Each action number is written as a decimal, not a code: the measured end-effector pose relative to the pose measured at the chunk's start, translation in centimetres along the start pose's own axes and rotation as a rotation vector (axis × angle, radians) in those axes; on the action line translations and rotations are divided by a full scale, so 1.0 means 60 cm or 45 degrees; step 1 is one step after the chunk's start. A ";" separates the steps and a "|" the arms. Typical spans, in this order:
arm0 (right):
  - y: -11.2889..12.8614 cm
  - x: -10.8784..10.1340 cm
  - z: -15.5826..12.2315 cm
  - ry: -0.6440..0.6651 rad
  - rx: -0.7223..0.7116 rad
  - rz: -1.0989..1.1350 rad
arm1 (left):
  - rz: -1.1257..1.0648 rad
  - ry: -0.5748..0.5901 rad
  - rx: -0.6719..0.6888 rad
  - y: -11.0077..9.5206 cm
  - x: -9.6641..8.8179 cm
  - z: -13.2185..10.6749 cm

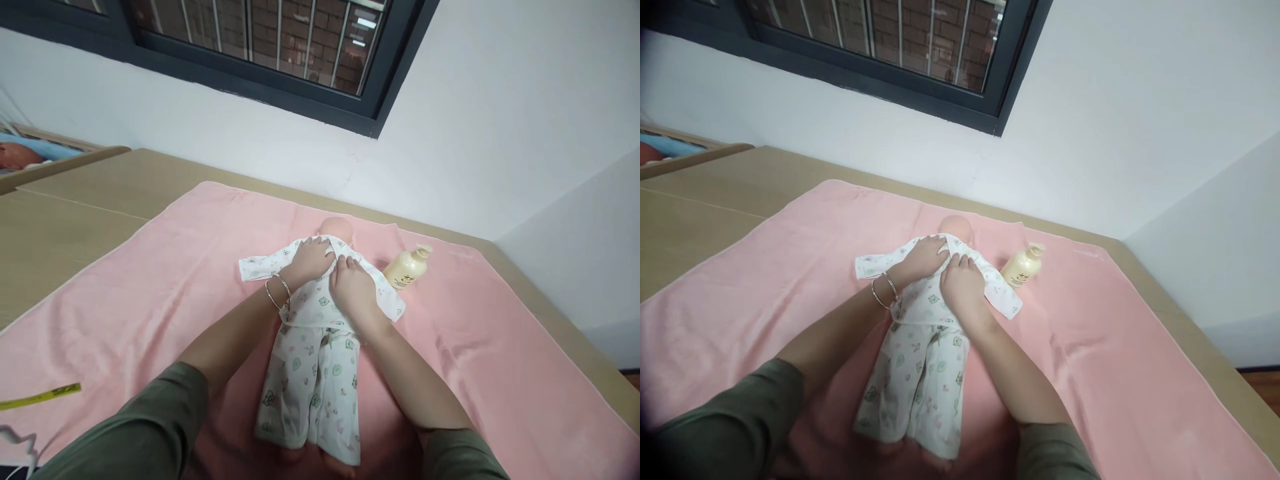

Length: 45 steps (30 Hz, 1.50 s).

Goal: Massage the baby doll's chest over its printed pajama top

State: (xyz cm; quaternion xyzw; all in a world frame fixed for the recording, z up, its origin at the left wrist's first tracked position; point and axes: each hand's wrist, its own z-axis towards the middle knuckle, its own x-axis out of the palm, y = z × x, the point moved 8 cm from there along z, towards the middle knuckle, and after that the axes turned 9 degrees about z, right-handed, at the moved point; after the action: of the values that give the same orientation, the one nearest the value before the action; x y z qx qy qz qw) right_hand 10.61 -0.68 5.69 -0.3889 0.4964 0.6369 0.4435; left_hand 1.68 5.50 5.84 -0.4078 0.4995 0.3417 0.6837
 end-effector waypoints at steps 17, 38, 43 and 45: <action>0.025 0.003 -0.017 0.073 -0.115 -0.045 | -0.254 0.073 0.209 -0.009 -0.013 0.005; -0.054 0.019 0.053 -0.011 -0.135 0.348 | -0.044 0.041 0.112 -0.020 -0.002 -0.003; -0.049 0.006 0.054 0.021 -0.158 0.310 | -0.053 0.099 0.164 -0.038 -0.020 -0.020; -0.034 0.004 0.041 0.005 -0.127 0.219 | -0.139 0.114 0.136 -0.031 -0.024 -0.017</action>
State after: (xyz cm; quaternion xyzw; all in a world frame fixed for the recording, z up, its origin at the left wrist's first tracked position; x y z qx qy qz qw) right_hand 12.36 2.02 5.40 -0.3678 0.4964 0.6958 0.3663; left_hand 2.52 3.66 7.45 -0.4122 0.5243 0.2583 0.6989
